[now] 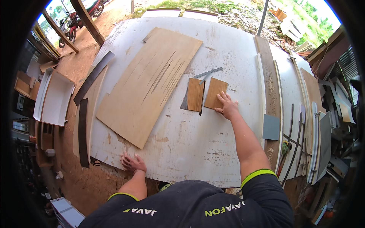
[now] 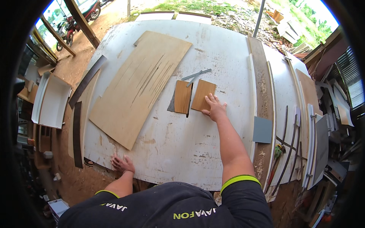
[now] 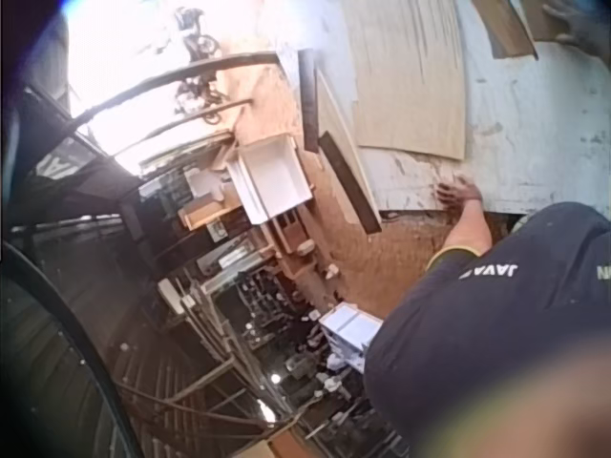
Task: The person uses a table saw to cut several small rectangular pieces of wood and a dark board. They position each piece against the blade, push it through, and set the cut pieces aside on the workbench.
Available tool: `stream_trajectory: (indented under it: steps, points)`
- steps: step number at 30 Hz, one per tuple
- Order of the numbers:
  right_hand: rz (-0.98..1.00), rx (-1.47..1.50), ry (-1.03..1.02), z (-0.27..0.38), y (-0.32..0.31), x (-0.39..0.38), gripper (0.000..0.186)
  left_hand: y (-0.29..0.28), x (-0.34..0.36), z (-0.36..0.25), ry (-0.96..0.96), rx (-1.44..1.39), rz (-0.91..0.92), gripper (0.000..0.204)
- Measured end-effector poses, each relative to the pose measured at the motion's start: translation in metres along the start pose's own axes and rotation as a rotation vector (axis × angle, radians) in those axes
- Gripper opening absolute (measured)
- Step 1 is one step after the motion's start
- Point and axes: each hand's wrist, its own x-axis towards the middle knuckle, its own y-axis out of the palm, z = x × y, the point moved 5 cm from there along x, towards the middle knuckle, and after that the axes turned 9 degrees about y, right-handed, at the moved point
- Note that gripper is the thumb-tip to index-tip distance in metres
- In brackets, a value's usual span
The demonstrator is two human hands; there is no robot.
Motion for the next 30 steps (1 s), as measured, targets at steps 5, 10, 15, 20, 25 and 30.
stream_trajectory:
  steps: [5, 10, 15, 20, 25, 30]
  points:
    - [0.020, -0.024, 0.041, -0.026, 0.003, -0.022, 0.088, 0.009, -0.001, 0.006, -0.027, 0.038, 0.043, 0.073]
    - [0.024, -0.039, 0.040, -0.047, 0.023, -0.071, 0.088, 0.014, -0.002, 0.009, -0.020, 0.051, 0.043, 0.072]
    - [0.086, -0.062, 0.029, -0.062, 0.056, -0.149, 0.089, 0.008, -0.001, 0.004, -0.021, 0.054, 0.032, 0.072]
    - [-0.032, 0.244, 0.248, -0.061, 0.076, -0.230, 0.092, 0.007, 0.001, 0.005, -0.043, 0.045, 0.086, 0.071]
    - [-0.085, 0.307, 0.711, -0.039, 0.095, -0.260, 0.088, 0.011, 0.000, 0.006, -0.039, 0.058, 0.078, 0.070]
    - [-0.092, 0.505, 0.788, -0.045, 0.112, -0.250, 0.080, 0.012, 0.002, 0.005, -0.042, 0.069, 0.047, 0.070]
